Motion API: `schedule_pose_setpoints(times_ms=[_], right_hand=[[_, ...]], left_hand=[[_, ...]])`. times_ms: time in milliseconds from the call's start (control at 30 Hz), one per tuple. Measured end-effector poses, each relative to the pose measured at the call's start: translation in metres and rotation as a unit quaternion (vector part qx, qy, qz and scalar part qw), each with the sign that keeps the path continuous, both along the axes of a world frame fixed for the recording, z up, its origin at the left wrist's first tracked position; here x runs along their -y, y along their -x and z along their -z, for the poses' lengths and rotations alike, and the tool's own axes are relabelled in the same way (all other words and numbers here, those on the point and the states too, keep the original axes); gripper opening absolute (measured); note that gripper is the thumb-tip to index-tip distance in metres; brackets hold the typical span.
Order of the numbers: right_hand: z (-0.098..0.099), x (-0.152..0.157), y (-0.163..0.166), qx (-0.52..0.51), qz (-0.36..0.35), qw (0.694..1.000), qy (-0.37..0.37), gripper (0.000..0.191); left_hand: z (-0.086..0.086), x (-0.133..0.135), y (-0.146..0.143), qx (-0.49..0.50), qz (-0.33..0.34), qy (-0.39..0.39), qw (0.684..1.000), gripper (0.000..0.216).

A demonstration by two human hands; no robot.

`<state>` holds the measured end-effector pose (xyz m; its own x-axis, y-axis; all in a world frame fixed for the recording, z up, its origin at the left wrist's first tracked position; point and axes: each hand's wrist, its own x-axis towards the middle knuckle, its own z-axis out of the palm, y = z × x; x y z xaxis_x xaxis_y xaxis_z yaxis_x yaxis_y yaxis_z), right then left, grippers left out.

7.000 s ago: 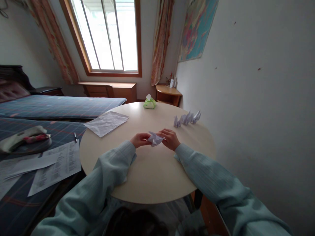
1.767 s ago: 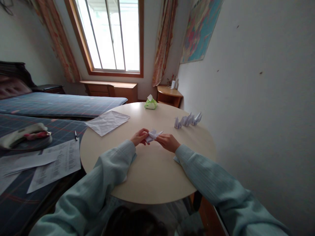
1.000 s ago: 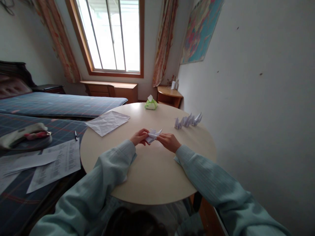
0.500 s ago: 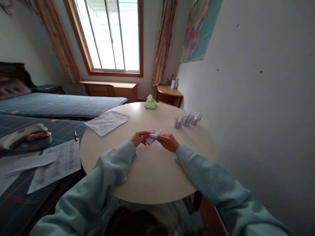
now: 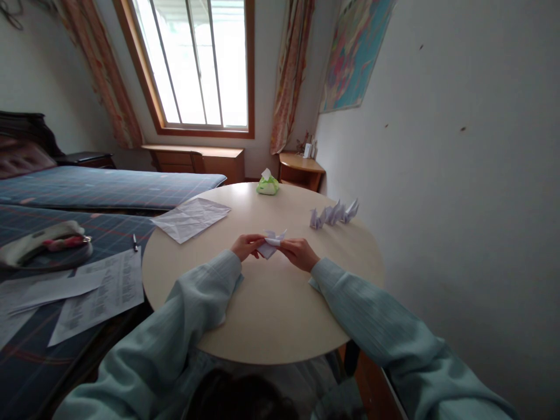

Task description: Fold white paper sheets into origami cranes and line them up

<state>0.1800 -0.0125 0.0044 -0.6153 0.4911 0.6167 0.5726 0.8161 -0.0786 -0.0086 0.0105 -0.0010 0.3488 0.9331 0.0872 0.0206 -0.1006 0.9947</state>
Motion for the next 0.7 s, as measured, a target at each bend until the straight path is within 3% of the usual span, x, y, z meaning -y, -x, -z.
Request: schedule_pose_setpoints(times_ms=[433,700], right_hand=[[-0.0053,-0.0049,-0.0069,0.169,0.039,0.978,-0.114,0.029],[-0.0054,-0.005,-0.0082,0.153,0.044,0.979,-0.129,0.03]], left_hand=[[-0.0027,-0.0027,0.0044,0.004,0.031,0.049,0.998,0.036],[-0.0063,0.0029,0.0022,0.002,0.049,0.017,0.999,0.044]])
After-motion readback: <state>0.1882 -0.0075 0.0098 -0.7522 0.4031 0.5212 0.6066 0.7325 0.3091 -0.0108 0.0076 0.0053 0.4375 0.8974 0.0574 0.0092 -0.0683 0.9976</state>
